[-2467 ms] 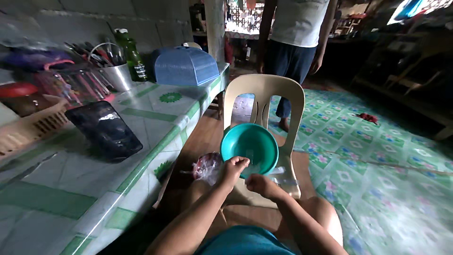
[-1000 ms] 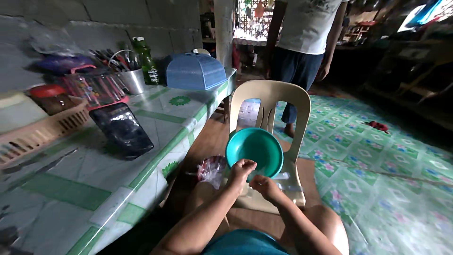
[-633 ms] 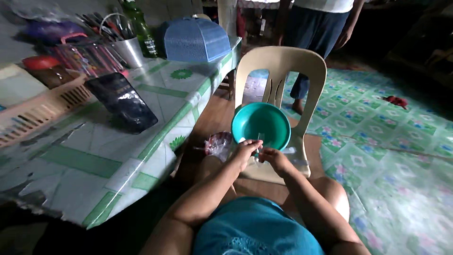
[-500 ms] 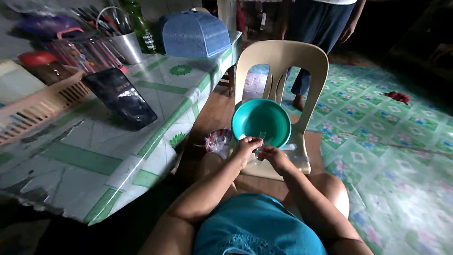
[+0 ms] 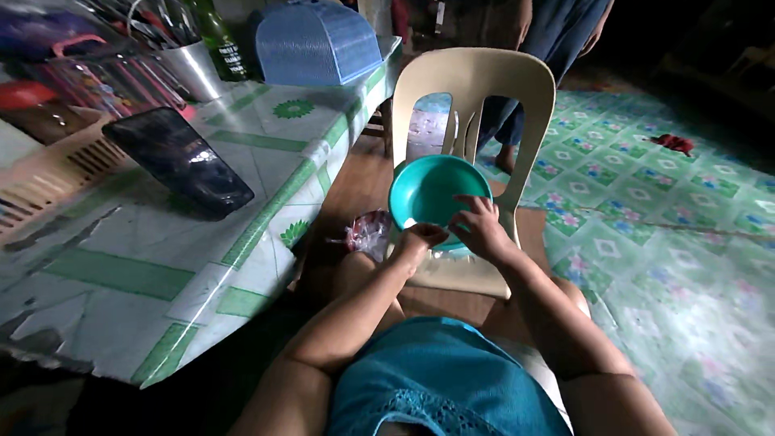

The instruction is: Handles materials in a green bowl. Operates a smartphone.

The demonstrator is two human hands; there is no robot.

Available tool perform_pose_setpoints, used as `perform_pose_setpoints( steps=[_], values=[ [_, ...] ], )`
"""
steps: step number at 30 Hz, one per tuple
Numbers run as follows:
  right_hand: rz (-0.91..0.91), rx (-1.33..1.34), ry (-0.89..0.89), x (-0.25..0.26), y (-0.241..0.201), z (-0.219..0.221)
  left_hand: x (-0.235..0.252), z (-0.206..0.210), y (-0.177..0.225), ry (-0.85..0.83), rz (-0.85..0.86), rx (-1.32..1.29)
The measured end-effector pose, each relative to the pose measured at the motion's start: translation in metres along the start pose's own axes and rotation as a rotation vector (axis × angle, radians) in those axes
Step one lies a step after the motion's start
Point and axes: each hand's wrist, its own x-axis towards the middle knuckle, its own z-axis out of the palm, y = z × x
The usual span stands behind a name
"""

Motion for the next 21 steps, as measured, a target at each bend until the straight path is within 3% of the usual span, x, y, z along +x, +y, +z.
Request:
perform_pose_setpoints(
  steps=[4, 5, 8, 11, 13, 21],
  values=[
    [0.046, 0.093, 0.112, 0.003, 0.015, -0.012, 0.003, -0.022, -0.001, 0.08, 0.065, 0.146],
    [0.102, 0.1, 0.051, -0.001, 0.02, -0.015, 0.005, -0.031, -0.003, 0.113, 0.098, 0.146],
    [0.381, -0.025, -0.392, -0.025, 0.042, -0.003, 0.006, -0.057, -0.005, 0.219, 0.171, 0.106],
    [0.55, -0.197, -0.459, -0.05, 0.076, 0.021, 0.004, -0.075, 0.0, 0.308, 0.17, 0.101],
    [0.562, -0.222, -0.433, -0.058, 0.084, 0.031, 0.002, -0.08, -0.005, 0.331, 0.174, 0.066],
    [0.507, -0.26, -0.594, -0.052, 0.106, 0.062, 0.001, -0.065, -0.037, 0.233, 0.126, 0.048]
  ],
)
